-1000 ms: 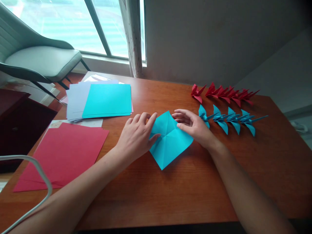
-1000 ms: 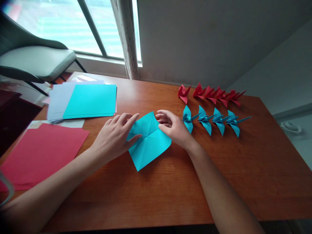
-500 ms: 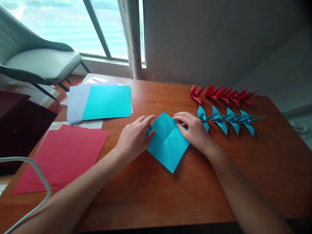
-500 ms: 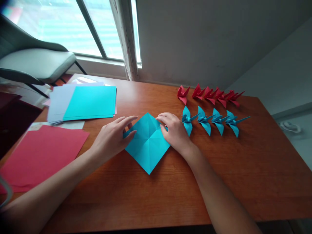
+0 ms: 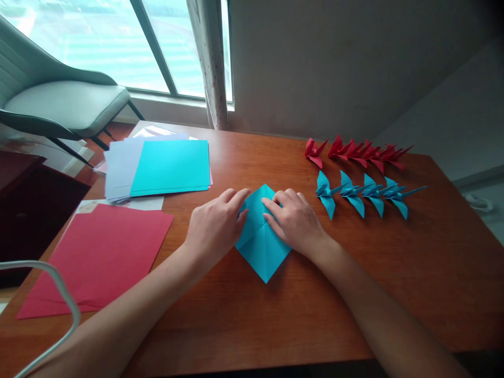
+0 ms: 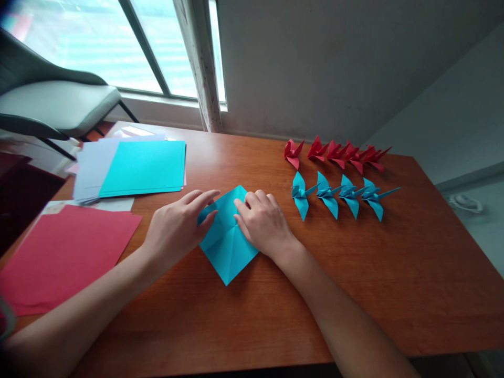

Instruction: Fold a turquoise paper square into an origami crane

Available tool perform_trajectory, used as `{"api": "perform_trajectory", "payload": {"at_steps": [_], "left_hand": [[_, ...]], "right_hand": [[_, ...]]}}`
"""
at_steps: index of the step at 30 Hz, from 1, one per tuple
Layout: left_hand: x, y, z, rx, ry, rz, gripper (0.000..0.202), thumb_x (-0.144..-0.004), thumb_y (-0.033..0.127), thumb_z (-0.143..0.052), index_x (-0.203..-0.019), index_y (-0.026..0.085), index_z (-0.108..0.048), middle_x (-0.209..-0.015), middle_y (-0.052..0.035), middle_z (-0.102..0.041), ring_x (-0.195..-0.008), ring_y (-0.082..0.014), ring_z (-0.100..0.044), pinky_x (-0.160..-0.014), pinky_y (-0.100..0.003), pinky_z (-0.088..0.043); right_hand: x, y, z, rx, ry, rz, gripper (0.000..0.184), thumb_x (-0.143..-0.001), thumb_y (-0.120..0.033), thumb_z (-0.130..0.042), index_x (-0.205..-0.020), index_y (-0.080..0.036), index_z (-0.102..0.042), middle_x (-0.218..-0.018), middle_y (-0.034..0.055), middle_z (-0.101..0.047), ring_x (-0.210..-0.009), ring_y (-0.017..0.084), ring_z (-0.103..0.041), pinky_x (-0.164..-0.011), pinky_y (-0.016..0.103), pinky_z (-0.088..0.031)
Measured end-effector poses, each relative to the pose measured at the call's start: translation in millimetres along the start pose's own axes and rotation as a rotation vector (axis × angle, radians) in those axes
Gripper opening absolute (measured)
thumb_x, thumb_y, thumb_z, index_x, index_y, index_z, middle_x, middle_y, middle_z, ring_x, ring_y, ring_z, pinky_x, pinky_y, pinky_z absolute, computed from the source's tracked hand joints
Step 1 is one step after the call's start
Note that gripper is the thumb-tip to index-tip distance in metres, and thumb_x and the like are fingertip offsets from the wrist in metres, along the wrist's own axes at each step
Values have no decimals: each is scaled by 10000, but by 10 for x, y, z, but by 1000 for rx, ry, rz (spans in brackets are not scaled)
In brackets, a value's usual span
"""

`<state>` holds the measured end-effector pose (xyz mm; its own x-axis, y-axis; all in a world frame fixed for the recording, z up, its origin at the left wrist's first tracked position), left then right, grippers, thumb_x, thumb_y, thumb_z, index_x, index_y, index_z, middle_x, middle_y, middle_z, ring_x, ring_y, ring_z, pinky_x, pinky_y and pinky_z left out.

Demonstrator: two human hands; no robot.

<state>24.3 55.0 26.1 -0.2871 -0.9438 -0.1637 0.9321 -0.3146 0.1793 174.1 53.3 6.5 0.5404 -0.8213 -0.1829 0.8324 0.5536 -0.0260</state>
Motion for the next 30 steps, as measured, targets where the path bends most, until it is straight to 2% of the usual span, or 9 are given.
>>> {"api": "perform_trajectory", "payload": {"at_steps": [3,7,12,19,25,30], "left_hand": [[77,120,50,-36,139,-134,343,-980,278,-524,-1309,242,-612,-1115,-22,-760,-909,-233,-740,-617,-317,-489],[166,233,49,36,228,-239,359,-972,253,-535,-1323,206,-588,-1135,-32,-767,-936,-218,-742,-733,-324,-537],[181,290,-3,92,142,-270,370,-947,223,-525,-1301,132,-584,-1229,-102,-732,-1035,-250,-723,-819,-356,-571],[195,358,-2,-110,39,-293,428,-946,112,-427,-1348,49,-562,-1360,-188,-645,-1150,-290,-683,-851,-400,-585],[145,290,-12,-197,-45,-198,442,-951,73,-390,-1348,72,-584,-1368,-212,-631,-1206,-326,-653,-885,-428,-570],[189,358,-76,-203,-76,-298,460,-962,71,-381,-1388,28,-550,-1442,-212,-569,-1275,-309,-610,-939,-413,-565]], "right_hand": [[0,1,-23,-12,-15,-17,337,-1000,-365,-498,-1240,-174,-637,-1020,119,-647,-947,276,-492,-779,386,-354],[5,-1,-27,-26,-15,-25,336,-995,-338,-498,-1249,-165,-632,-1030,115,-641,-956,281,-487,-797,389,-365],[4,-2,-30,-30,-18,-28,351,-1005,-352,-472,-1261,-163,-621,-1040,115,-637,-957,281,-485,-798,390,-373],[12,61,-24,10,-8,-37,336,-999,-355,-484,-1240,-172,-630,-1034,126,-644,-941,282,-496,-785,393,-377],[15,74,-5,-3,-1,-47,305,-984,-324,-506,-1211,-174,-643,-1028,131,-649,-932,283,-500,-778,397,-396],[13,78,-13,-43,-5,-52,316,-988,-322,-495,-1219,-164,-643,-1034,133,-647,-954,284,-504,-816,397,-415]]}}
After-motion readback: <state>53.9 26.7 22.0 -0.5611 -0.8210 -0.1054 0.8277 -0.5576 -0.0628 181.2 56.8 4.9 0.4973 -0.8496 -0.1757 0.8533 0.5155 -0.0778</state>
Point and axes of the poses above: each hand's wrist, its own x-axis away from the middle knuckle, its own z-axis out of the back of the hand, y = z × x, the point moved 6 cm from there along -x, towards the middle knuckle
